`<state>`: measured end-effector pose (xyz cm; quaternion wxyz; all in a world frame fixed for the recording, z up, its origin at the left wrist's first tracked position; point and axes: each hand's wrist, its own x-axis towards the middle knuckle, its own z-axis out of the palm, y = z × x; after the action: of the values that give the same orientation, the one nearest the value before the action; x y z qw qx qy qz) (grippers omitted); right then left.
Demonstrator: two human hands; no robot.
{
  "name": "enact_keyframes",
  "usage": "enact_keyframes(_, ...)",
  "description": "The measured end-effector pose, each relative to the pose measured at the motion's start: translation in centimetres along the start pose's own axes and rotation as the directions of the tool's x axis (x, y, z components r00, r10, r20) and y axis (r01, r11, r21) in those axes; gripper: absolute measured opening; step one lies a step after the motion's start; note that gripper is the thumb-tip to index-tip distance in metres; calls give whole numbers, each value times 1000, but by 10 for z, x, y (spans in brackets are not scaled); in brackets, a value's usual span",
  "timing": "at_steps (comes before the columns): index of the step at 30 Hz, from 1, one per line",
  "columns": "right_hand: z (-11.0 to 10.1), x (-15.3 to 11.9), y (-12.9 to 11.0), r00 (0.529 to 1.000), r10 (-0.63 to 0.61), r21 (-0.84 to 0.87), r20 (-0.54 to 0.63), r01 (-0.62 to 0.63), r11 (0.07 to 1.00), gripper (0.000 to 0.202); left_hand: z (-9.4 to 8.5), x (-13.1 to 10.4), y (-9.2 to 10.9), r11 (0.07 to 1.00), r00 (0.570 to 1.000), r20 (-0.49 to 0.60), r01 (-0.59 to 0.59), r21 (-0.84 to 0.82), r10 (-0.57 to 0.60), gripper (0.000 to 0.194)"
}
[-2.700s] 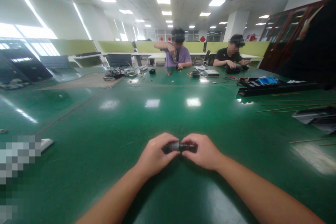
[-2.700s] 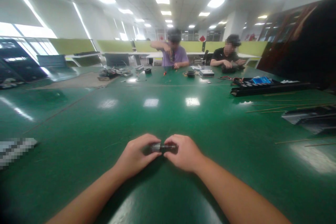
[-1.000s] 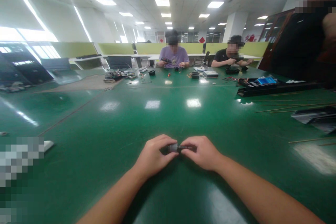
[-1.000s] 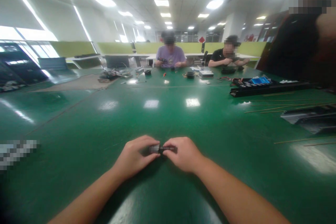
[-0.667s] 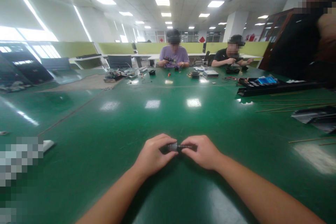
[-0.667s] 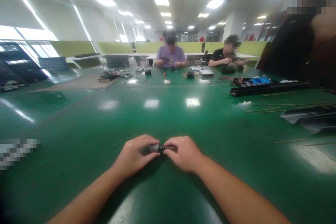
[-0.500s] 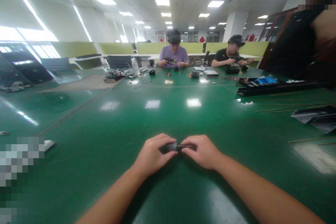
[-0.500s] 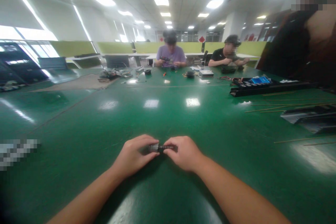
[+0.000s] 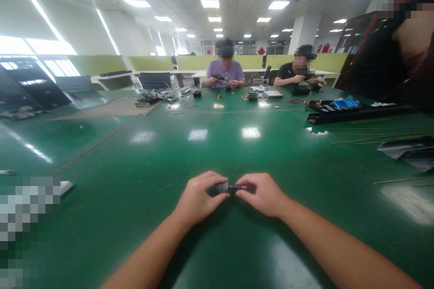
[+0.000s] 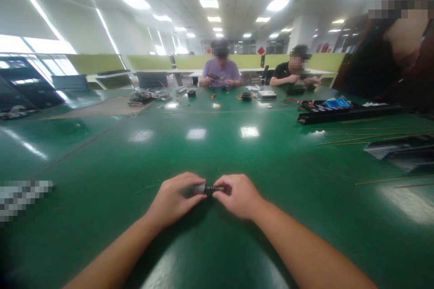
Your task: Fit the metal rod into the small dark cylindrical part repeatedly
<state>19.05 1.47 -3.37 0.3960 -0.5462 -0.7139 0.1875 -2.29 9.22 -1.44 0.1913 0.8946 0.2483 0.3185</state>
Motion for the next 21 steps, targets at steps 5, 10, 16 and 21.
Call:
enact_keyframes(5, 0, 0, 0, 1000, 18, 12, -7, -18, 1000, 10, 0, 0, 0, 1000, 1000, -3, -3, 0, 3, 24)
enact_keyframes(10, -2, 1, 0, 1000, 26, -2, -14, -26, 1000, 9, -1, 0, -1, 1000, 1000, -13, -6, -2, 6, 24)
enact_keyframes(16, -2, 1, 1, 1000, 22, 0, -22, -22, 1000, 8, -3, 0, -1, 1000, 1000, -16, -12, 10, 12, 24)
enact_keyframes(21, -2, 1, -1, 999, 37, -1, -30, -37, 999, 8, -3, -1, -3, 1000, 1000, -18, -11, 15, 12, 24)
